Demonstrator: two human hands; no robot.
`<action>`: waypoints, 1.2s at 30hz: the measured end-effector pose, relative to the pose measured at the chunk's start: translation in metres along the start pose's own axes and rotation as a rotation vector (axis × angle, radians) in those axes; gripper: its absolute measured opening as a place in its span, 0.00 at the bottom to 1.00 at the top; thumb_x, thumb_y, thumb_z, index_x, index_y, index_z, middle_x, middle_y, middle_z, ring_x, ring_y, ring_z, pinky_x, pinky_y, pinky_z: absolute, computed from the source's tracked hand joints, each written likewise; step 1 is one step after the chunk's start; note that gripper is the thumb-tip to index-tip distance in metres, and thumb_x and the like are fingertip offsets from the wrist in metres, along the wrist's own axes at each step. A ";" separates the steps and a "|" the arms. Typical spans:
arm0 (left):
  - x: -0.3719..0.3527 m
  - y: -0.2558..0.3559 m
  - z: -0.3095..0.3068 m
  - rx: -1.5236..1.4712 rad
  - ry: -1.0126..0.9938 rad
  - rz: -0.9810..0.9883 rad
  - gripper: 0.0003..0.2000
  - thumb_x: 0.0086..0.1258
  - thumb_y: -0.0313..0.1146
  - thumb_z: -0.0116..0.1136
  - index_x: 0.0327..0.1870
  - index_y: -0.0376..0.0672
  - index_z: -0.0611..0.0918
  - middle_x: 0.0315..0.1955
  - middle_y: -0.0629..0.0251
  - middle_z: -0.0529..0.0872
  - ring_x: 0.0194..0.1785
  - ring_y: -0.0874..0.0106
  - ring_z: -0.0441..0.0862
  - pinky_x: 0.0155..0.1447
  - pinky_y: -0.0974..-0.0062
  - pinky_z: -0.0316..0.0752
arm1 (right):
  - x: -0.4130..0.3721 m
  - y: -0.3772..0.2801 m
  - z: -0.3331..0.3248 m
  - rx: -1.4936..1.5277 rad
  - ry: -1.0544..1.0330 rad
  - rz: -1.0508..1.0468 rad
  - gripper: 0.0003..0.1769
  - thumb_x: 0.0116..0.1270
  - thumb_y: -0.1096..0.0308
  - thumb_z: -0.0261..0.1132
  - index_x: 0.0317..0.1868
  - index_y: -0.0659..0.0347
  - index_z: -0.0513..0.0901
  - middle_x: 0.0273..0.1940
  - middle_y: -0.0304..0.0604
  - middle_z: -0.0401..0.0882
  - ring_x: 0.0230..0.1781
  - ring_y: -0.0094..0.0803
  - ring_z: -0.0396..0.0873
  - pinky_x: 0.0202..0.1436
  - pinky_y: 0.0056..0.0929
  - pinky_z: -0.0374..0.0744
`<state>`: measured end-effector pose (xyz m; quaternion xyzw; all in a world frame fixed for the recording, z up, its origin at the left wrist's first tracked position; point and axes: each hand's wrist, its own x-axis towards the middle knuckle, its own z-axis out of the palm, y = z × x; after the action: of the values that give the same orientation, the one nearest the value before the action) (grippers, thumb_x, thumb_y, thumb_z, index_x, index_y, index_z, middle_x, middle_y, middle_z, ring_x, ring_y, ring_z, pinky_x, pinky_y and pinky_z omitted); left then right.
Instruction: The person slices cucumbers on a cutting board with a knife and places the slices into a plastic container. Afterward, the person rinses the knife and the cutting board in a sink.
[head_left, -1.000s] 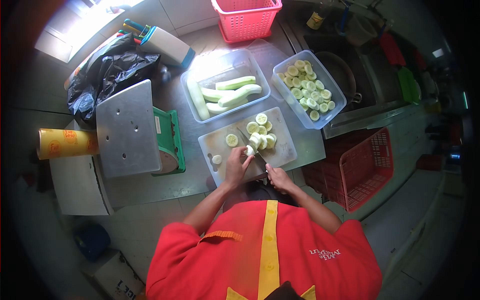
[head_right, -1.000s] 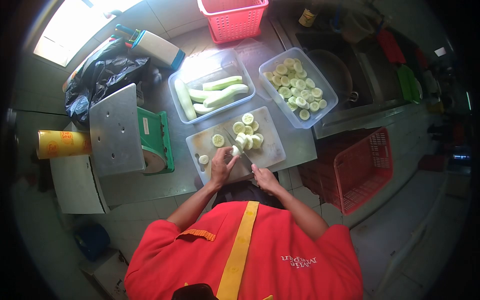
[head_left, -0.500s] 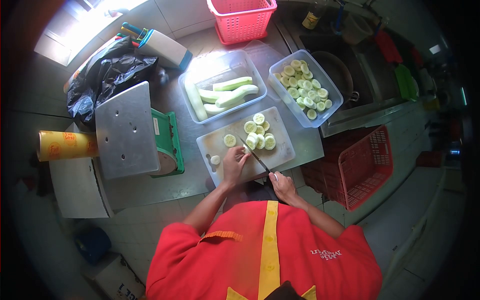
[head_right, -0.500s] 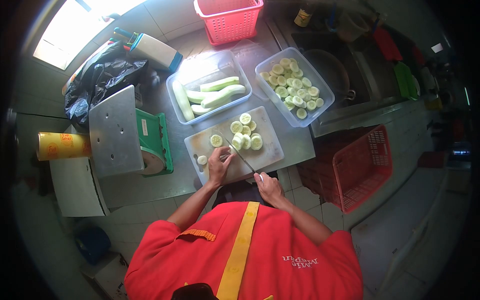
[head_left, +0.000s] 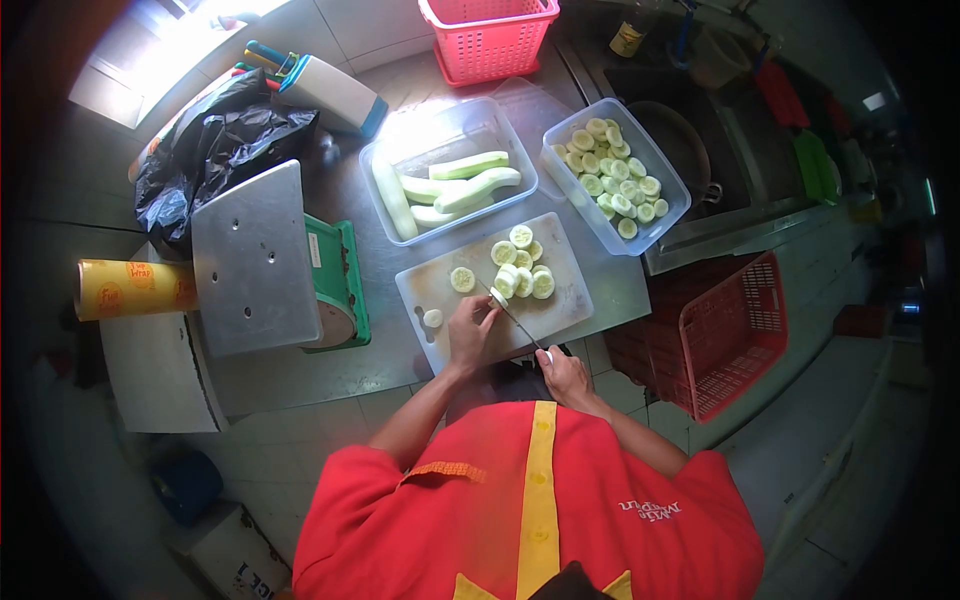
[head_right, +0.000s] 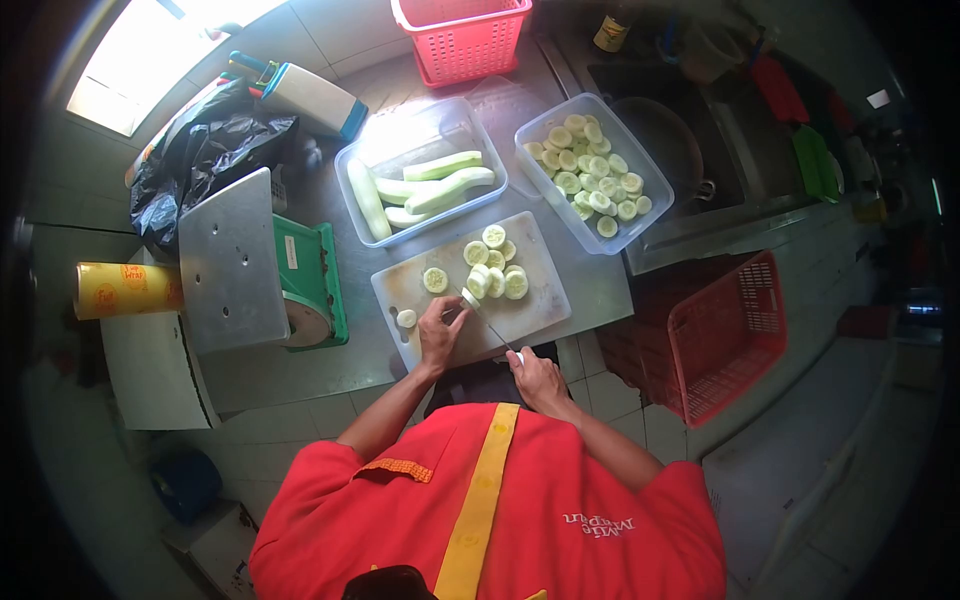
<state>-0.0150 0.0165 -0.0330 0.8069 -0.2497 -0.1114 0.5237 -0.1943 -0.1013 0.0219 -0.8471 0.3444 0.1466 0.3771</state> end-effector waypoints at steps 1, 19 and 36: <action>0.000 -0.001 0.000 0.000 0.001 0.001 0.13 0.59 0.25 0.73 0.44 0.36 0.84 0.40 0.59 0.88 0.44 0.65 0.88 0.49 0.71 0.84 | 0.002 -0.002 0.001 -0.003 0.005 0.010 0.30 0.80 0.42 0.43 0.41 0.64 0.74 0.32 0.68 0.82 0.39 0.71 0.79 0.44 0.66 0.74; 0.001 0.002 0.004 -0.060 0.009 0.010 0.14 0.60 0.27 0.73 0.46 0.38 0.84 0.42 0.58 0.87 0.43 0.65 0.88 0.49 0.71 0.82 | 0.033 -0.006 0.021 0.095 -0.013 0.004 0.34 0.80 0.40 0.42 0.43 0.65 0.80 0.39 0.66 0.83 0.46 0.69 0.79 0.50 0.63 0.74; 0.017 0.018 -0.005 0.310 0.130 0.206 0.16 0.59 0.24 0.65 0.48 0.39 0.77 0.42 0.53 0.80 0.50 0.52 0.79 0.53 0.58 0.75 | 0.076 0.051 -0.044 0.611 -0.325 0.028 0.35 0.77 0.34 0.48 0.28 0.59 0.74 0.17 0.34 0.66 0.14 0.24 0.65 0.18 0.27 0.65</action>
<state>-0.0032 0.0055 -0.0137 0.8534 -0.3106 0.0350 0.4170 -0.1758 -0.1945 -0.0147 -0.6560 0.3195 0.1748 0.6611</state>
